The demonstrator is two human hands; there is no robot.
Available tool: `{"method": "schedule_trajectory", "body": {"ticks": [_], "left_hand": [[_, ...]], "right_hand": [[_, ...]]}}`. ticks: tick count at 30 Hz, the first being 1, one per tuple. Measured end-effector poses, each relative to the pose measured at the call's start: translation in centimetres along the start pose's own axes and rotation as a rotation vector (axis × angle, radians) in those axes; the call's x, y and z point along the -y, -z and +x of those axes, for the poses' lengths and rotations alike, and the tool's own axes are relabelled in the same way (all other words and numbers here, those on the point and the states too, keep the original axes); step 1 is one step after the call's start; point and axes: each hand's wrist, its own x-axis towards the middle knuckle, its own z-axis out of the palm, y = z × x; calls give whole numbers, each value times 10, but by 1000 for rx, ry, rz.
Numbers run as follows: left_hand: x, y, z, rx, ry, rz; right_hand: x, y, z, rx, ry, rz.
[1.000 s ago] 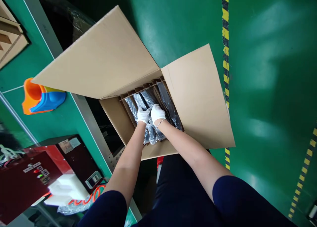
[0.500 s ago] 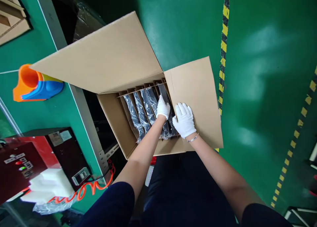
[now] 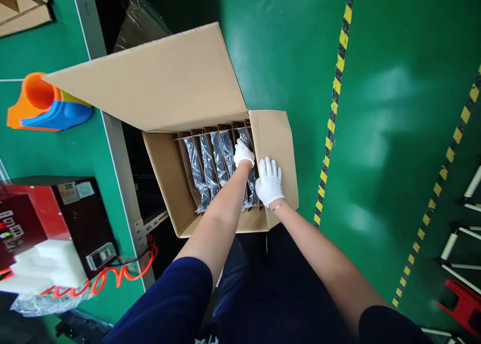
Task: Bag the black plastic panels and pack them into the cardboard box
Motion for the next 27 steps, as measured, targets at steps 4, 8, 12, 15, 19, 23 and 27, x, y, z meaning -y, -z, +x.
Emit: {"method": "schedule_trajectory", "body": {"ticks": [4,8,12,15,19,23,27], "left_hand": [[-2,8,0,-68,79,-8],[-6,7,-1,-74,136,-39],[-7,2,-3,-42,168,-91],[-4,7,-7,-3,151,-142],[6,29,-18,76,116,-218],[15,53,-28,106,108,-259],[14,55,-29,103,97,-247]], "right_hand": [[2,4,-1,6,4,9],[3,6,-1,2,10,11],[3,5,-1,-1,2,1],[2,5,-1,4,16,-5],[2,7,-2,15,12,7],[2,7,-2,13,17,18],[2,6,-1,4,16,20]]}}
